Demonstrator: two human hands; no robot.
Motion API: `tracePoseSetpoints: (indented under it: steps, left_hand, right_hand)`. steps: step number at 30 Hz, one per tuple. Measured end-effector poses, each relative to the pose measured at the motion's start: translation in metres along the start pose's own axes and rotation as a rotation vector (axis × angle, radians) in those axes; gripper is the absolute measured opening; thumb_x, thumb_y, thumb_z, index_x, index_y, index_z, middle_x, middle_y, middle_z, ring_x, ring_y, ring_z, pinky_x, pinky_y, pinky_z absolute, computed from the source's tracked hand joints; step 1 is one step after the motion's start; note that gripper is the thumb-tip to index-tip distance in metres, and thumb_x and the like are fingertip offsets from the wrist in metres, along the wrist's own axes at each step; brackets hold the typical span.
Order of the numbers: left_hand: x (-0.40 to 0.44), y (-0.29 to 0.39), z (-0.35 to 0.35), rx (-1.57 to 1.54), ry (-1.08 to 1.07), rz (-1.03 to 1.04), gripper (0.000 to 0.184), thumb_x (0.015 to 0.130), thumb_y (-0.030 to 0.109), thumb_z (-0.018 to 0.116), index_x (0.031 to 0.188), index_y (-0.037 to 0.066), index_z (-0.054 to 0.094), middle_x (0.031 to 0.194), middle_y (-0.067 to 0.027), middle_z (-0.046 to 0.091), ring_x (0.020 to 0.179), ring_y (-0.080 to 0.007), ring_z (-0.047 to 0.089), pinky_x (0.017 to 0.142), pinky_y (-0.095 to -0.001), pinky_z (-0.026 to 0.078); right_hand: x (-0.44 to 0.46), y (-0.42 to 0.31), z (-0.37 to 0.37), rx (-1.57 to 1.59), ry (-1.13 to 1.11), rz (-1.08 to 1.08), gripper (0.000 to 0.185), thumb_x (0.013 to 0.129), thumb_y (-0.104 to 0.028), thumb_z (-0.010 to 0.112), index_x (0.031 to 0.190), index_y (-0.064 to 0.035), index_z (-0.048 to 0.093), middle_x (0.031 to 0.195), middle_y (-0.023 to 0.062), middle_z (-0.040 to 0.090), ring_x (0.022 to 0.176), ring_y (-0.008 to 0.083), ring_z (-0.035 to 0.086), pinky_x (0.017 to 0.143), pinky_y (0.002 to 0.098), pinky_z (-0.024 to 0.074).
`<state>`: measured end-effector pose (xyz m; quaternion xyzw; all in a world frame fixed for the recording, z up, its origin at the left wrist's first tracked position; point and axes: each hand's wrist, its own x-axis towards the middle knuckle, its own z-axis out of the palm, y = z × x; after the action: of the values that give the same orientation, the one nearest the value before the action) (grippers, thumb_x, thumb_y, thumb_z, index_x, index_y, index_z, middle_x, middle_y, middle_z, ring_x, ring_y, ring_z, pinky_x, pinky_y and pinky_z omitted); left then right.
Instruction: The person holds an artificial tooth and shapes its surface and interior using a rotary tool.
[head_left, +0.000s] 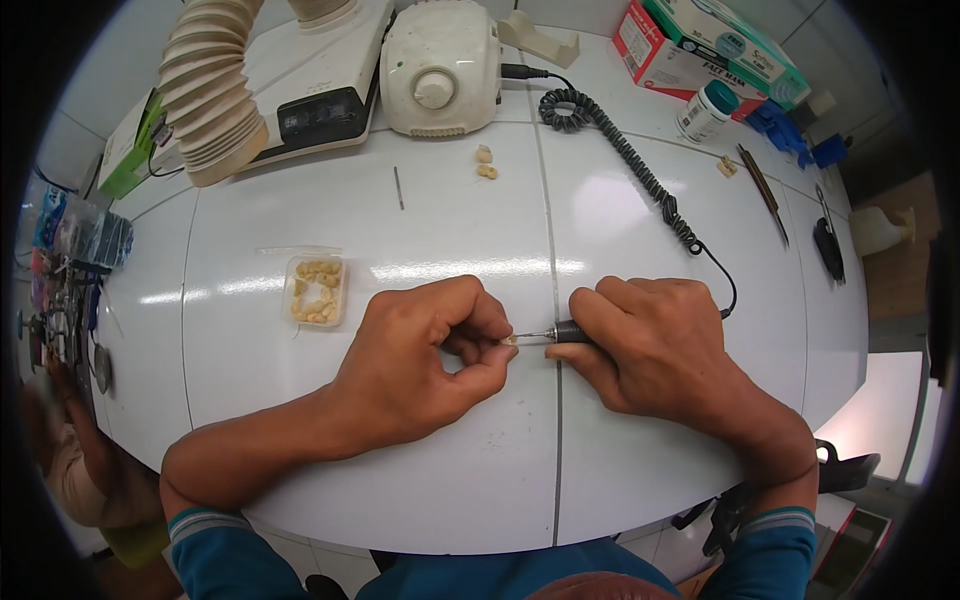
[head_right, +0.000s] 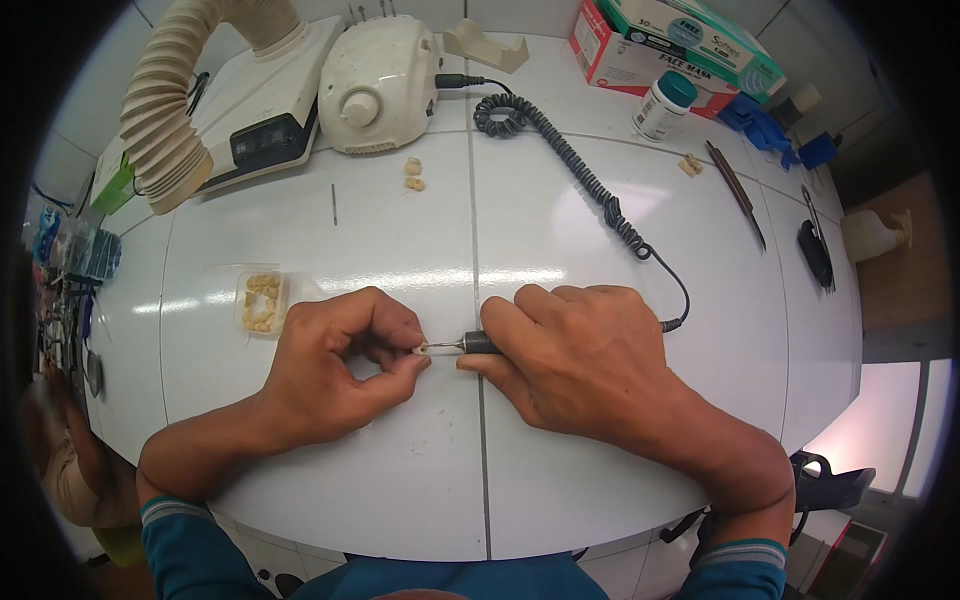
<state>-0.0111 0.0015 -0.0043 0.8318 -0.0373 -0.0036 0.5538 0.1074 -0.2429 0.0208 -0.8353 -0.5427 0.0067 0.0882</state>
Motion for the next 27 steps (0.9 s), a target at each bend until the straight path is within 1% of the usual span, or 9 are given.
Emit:
tracePoseSetpoints:
  steps: [9,27]
  left_hand:
    - [0.0001,-0.0013,0.0007,0.001,0.007,0.016,0.017,0.092,-0.002,0.086,0.101,-0.004,0.071,0.101,-0.0112,0.079,0.089,-0.0145,0.076,0.078,-0.0278,0.064]
    - [-0.0002,-0.0003,-0.0001,0.010,0.008,0.036,0.018,0.091,-0.003,0.087,0.097,-0.004,0.070,0.099,-0.0132,0.080,0.087,-0.0145,0.076,0.076,-0.0283,0.063]
  right_hand:
    - [0.0001,0.0004,-0.0015,0.004,-0.028,-0.001,0.042,0.103,-0.049,0.080,0.089,-0.0118,0.067,0.071,0.0036,0.064,0.059,0.0247,0.070,0.051,0.0395,0.0487]
    - [-0.0002,0.0005,0.0011,-0.003,-0.002,0.007,0.043,0.103,-0.050,0.079,0.089,-0.0118,0.068,0.070,0.0032,0.064,0.058,0.0245,0.069,0.050,0.0390,0.0481]
